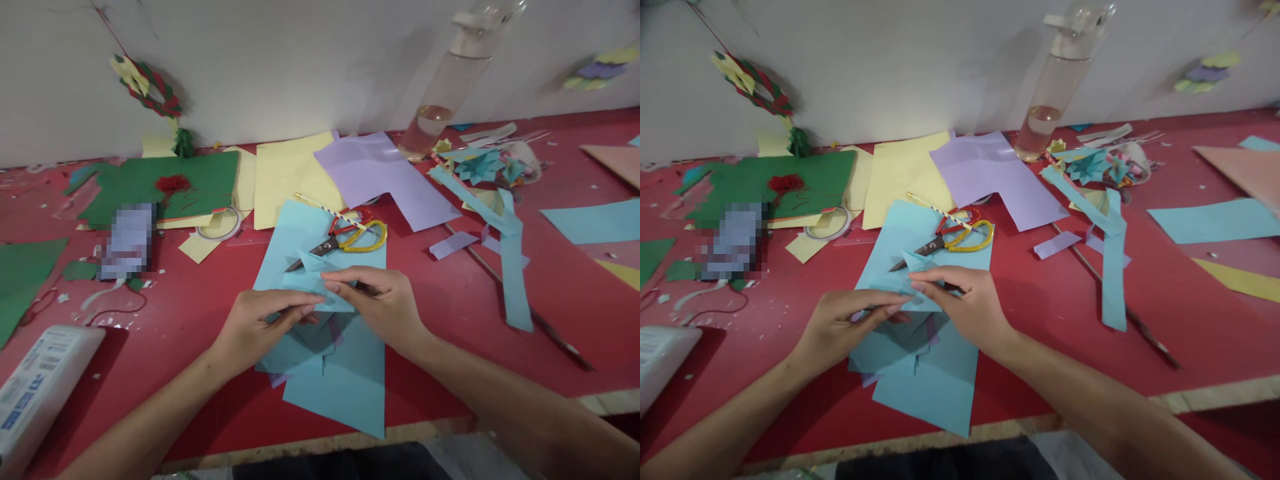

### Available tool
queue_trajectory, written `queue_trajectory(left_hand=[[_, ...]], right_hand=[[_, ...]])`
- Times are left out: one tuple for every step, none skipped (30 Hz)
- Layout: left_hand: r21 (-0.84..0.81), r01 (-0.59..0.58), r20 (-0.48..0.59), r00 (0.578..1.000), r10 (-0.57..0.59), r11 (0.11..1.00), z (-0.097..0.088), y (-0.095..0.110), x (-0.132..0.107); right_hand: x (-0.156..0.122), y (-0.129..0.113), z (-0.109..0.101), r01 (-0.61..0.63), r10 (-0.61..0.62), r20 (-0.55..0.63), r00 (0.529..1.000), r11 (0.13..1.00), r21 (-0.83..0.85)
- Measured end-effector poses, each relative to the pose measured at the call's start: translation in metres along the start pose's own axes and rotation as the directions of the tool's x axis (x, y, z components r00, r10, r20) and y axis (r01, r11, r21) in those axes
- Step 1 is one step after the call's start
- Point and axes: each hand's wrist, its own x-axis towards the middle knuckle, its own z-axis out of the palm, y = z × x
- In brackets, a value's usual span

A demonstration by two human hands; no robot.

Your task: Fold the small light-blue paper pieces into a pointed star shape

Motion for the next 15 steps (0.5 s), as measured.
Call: queue_trajectory(left_hand=[[-0.006, -0.008, 0.002, 1.000, 0.008, 1.000, 0.0003, 0.0005, -0.0005], [-0.017, -0.019, 0.000, 1.000, 0.019, 1.000, 0.0007, 0.0009, -0.0009], [-0.023, -0.033, -0.001, 0.999, 0.033, 0.999, 0.0009, 0.0013, -0.0012], [-0.016, -0.049, -0.003, 0.999, 0.049, 0.999, 0.0011, 0.0015, -0.0013], [0.004, -0.069, -0.001, 0.998, 0.069, 0.998, 0.0012, 0.0017, -0.0014], [0.032, -0.087, 0.003, 0.996, 0.087, 0.996, 0.0012, 0.0017, -0.0013], [0.063, -0.101, 0.010, 0.995, 0.101, 0.993, 0.0013, 0.0016, -0.0012], [0.090, -0.110, 0.019, 0.994, 0.109, 0.990, 0.0014, 0.0013, -0.0012], [0.108, -0.117, 0.028, 0.993, 0.115, 0.987, 0.0015, 0.0010, -0.0012], [0.114, -0.123, 0.035, 0.992, 0.119, 0.986, 0.0016, 0.0006, -0.0014], [0.111, -0.128, 0.040, 0.991, 0.124, 0.986, 0.0017, 0.0002, -0.0018], [0.102, -0.129, 0.043, 0.991, 0.125, 0.986, 0.0018, -0.0001, -0.0022], [0.094, -0.128, 0.045, 0.991, 0.124, 0.987, 0.0018, -0.0003, -0.0027], [0.086, -0.123, 0.048, 0.992, 0.120, 0.989, 0.0019, -0.0002, -0.0033], [0.074, -0.119, 0.050, 0.992, 0.116, 0.990, 0.0020, 0.0002, -0.0038]], right_hand=[[-0.0006, -0.0004, 0.0004, 0.002, -0.002, 0.005, 1.000, 1.000, 0.008], [-0.0011, -0.0007, 0.0006, 0.006, -0.007, 0.006, 1.000, 1.000, 0.015], [-0.0013, -0.0010, 0.0008, 0.010, -0.010, 0.006, 1.000, 1.000, 0.019], [-0.0014, -0.0012, 0.0009, 0.013, -0.013, 0.004, 1.000, 1.000, 0.020], [-0.0013, -0.0012, 0.0011, 0.014, -0.014, 0.004, 1.000, 1.000, 0.018], [-0.0011, -0.0011, 0.0012, 0.014, -0.014, 0.004, 1.000, 1.000, 0.016], [-0.0010, -0.0010, 0.0014, 0.014, -0.014, 0.004, 1.000, 1.000, 0.013], [-0.0008, -0.0009, 0.0016, 0.014, -0.014, 0.003, 1.000, 1.000, 0.010], [-0.0008, -0.0009, 0.0018, 0.017, -0.017, 0.001, 1.000, 1.000, 0.010], [-0.0008, -0.0010, 0.0020, 0.019, -0.019, 0.001, 1.000, 1.000, 0.009], [-0.0009, -0.0012, 0.0021, 0.021, -0.021, 0.002, 1.000, 1.000, 0.009], [-0.0011, -0.0014, 0.0022, 0.023, -0.023, 0.002, 1.000, 1.000, 0.008], [-0.0013, -0.0016, 0.0022, 0.023, -0.023, 0.003, 1.000, 1.000, 0.006], [-0.0015, -0.0018, 0.0022, 0.023, -0.023, 0.003, 1.000, 1.000, 0.006], [-0.0016, -0.0019, 0.0020, 0.020, -0.020, 0.000, 1.000, 1.000, 0.006]])
